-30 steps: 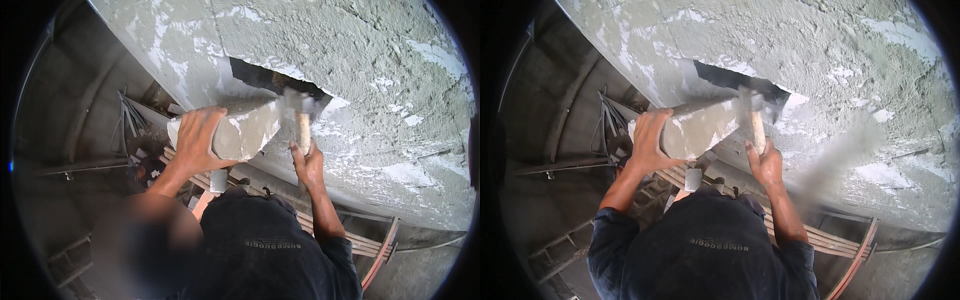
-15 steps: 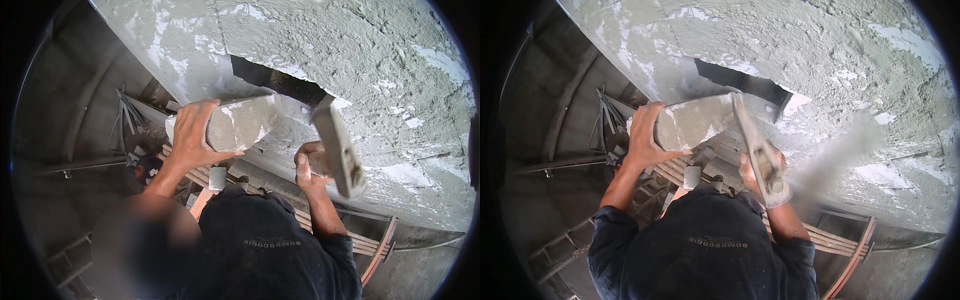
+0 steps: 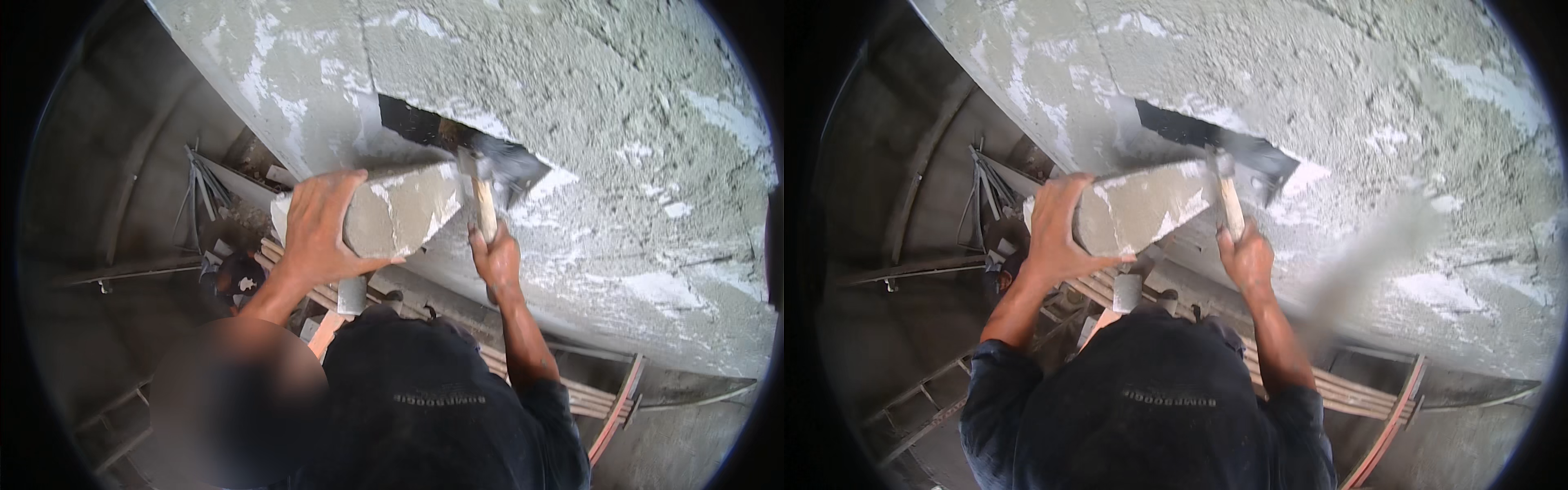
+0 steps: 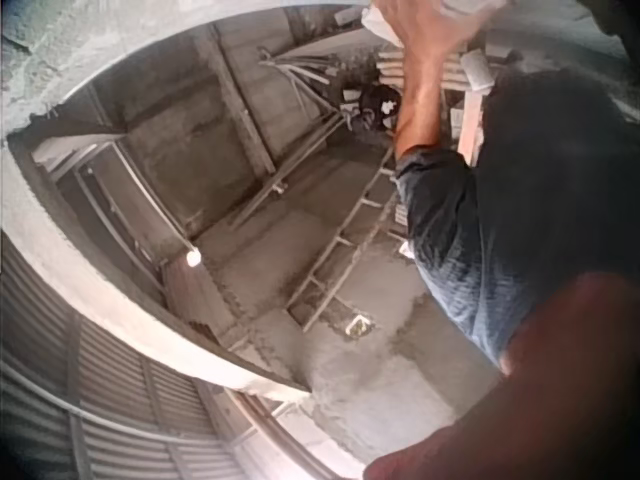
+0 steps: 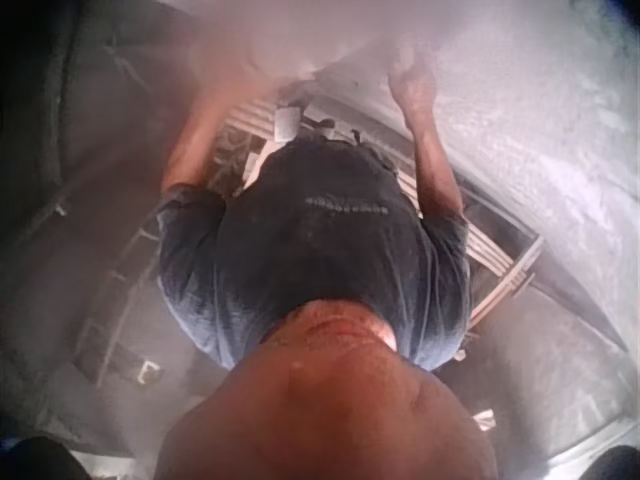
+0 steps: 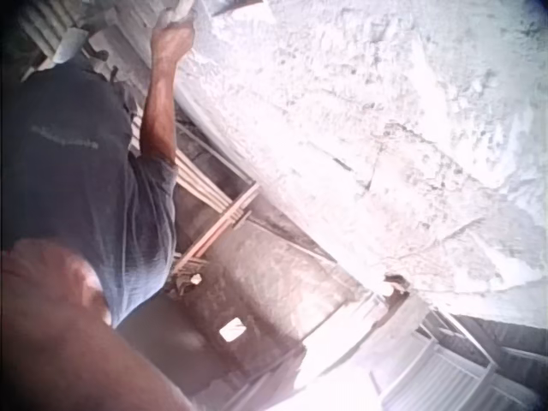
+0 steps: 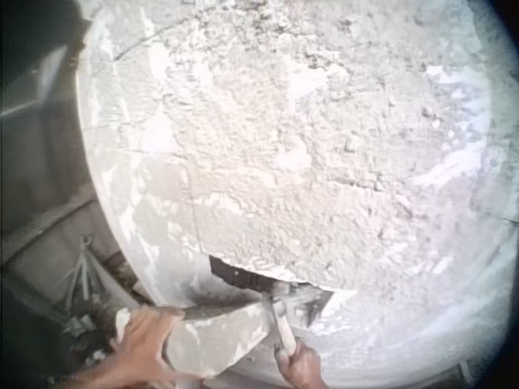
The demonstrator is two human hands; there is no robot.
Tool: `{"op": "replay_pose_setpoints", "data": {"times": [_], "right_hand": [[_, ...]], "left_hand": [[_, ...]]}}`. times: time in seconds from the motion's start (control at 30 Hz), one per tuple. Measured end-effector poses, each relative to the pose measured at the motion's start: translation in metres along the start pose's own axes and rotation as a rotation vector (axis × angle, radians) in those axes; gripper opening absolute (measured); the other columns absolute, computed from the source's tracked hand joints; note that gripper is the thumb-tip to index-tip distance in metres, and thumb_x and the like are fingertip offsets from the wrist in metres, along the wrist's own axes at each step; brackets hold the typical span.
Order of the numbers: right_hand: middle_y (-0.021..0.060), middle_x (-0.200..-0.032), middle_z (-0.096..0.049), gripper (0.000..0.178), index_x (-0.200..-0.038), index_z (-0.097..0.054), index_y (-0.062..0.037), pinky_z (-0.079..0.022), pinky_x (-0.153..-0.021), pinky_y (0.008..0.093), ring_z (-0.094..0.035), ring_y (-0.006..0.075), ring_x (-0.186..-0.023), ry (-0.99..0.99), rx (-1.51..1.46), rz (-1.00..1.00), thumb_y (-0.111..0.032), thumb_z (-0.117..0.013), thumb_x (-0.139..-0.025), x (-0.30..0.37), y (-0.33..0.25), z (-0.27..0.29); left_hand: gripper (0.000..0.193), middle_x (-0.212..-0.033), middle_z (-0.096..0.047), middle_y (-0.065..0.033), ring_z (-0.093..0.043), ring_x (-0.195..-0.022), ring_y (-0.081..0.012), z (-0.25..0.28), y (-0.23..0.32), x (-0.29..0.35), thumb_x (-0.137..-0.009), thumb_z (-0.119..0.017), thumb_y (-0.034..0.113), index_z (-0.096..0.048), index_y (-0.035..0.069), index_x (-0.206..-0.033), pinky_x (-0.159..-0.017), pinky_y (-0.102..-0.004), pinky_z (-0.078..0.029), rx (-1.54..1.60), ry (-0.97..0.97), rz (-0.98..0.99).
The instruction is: The person uses a hammer and chisel to shape a stone and then applies mortar to a wall to set the stone in place. The person smooths the mortar around the stone and continues working on the wall surface.
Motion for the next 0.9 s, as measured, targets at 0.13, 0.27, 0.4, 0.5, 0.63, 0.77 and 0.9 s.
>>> {"op": "replay_pose_setpoints", "data": {"times": [0.13,0.27,0.4,0.5,0.63,0.77,0.9], "right_hand": [[0.0173,-0.075,-0.060,0.025,-0.096,-0.057,-0.0008,-0.050,-0.056,0.0376,-0.062,0.0316,-0.063,0.273,-0.335,0.354,-0.015,-0.068,-0.079,0.017,-0.040,0.017],[0.0192,-0.064,-0.059,0.030,-0.093,-0.055,-0.0022,-0.049,-0.056,0.0426,-0.061,0.0375,-0.061,-0.024,0.253,0.014,-0.029,-0.062,-0.084,-0.005,-0.002,-0.008],[0.0170,-0.064,-0.060,0.036,-0.088,-0.054,-0.0013,-0.048,-0.056,0.0411,-0.060,0.0352,-0.058,0.050,0.042,-0.064,-0.036,-0.062,-0.084,0.026,0.035,-0.012],[0.0091,-0.063,-0.060,0.034,-0.090,-0.056,-0.0007,-0.046,-0.050,0.0322,-0.060,0.0205,-0.058,0.007,-0.337,-0.040,-0.034,-0.063,-0.086,0.035,-0.021,0.020],[0.0101,-0.063,-0.059,0.033,-0.072,-0.059,-0.0017,-0.044,-0.048,0.0296,-0.056,0.0164,-0.055,0.229,-0.811,0.344,-0.030,-0.051,-0.088,0.043,-0.107,0.084],[0.0136,-0.064,-0.059,0.033,-0.095,-0.057,0.0036,-0.048,-0.058,0.0354,-0.061,0.0246,-0.061,-0.163,-0.160,-0.152,-0.027,-0.061,-0.086,0.032,-0.042,0.027],[0.0054,-0.061,-0.057,0.028,-0.083,-0.060,0.0015,-0.043,-0.049,0.0281,-0.054,0.0130,-0.054,0.100,-0.448,0.092,-0.026,-0.058,-0.088,0.033,-0.063,0.052]], "left_hand": [[0.094,-0.110,-0.055,-0.0171,-0.053,-0.100,-0.0332,0.001,-0.008,0.007,-0.046,-0.088,0.042,-0.048,0.001,-0.120,-0.084,-0.0432,-0.040,0.018,0.009,0.036],[0.094,-0.109,-0.055,-0.0172,-0.053,-0.099,-0.0339,0.001,-0.007,0.007,-0.045,-0.089,0.041,-0.048,0.000,-0.120,-0.083,-0.0434,-0.040,0.019,-0.023,0.042],[0.094,-0.109,-0.055,-0.0172,-0.053,-0.098,-0.0342,0.003,-0.017,-0.006,-0.046,-0.089,0.041,-0.048,0.000,-0.119,-0.083,-0.0435,-0.040,0.024,0.002,0.049],[0.093,-0.108,-0.055,-0.0173,-0.054,-0.099,-0.0344,0.008,-0.018,-0.001,-0.045,-0.089,0.040,-0.048,0.000,-0.119,-0.084,-0.0438,-0.040,0.049,0.005,0.102],[0.093,-0.108,-0.055,-0.0173,-0.054,-0.099,-0.0347,0.004,-0.026,0.003,-0.045,-0.089,0.040,-0.048,0.000,-0.119,-0.085,-0.0439,-0.040,0.086,0.019,0.100],[0.094,-0.109,-0.055,-0.0171,-0.054,-0.099,-0.0346,0.004,-0.023,-0.002,-0.045,-0.090,0.039,-0.048,0.000,-0.119,-0.085,-0.0436,-0.041,0.075,-0.001,0.080],[0.095,-0.108,-0.055,-0.0172,-0.054,-0.099,-0.0348,0.006,-0.026,0.005,-0.044,-0.090,0.038,-0.048,0.000,-0.120,-0.085,-0.0435,-0.041,0.082,0.015,0.124]]}}
Point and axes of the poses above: each hand's wrist, its own x-axis away from the middle knuckle, its own z-axis out of the back of the hand, y = z × x, the point moved 2 cm from there along -x, towards the middle knuckle
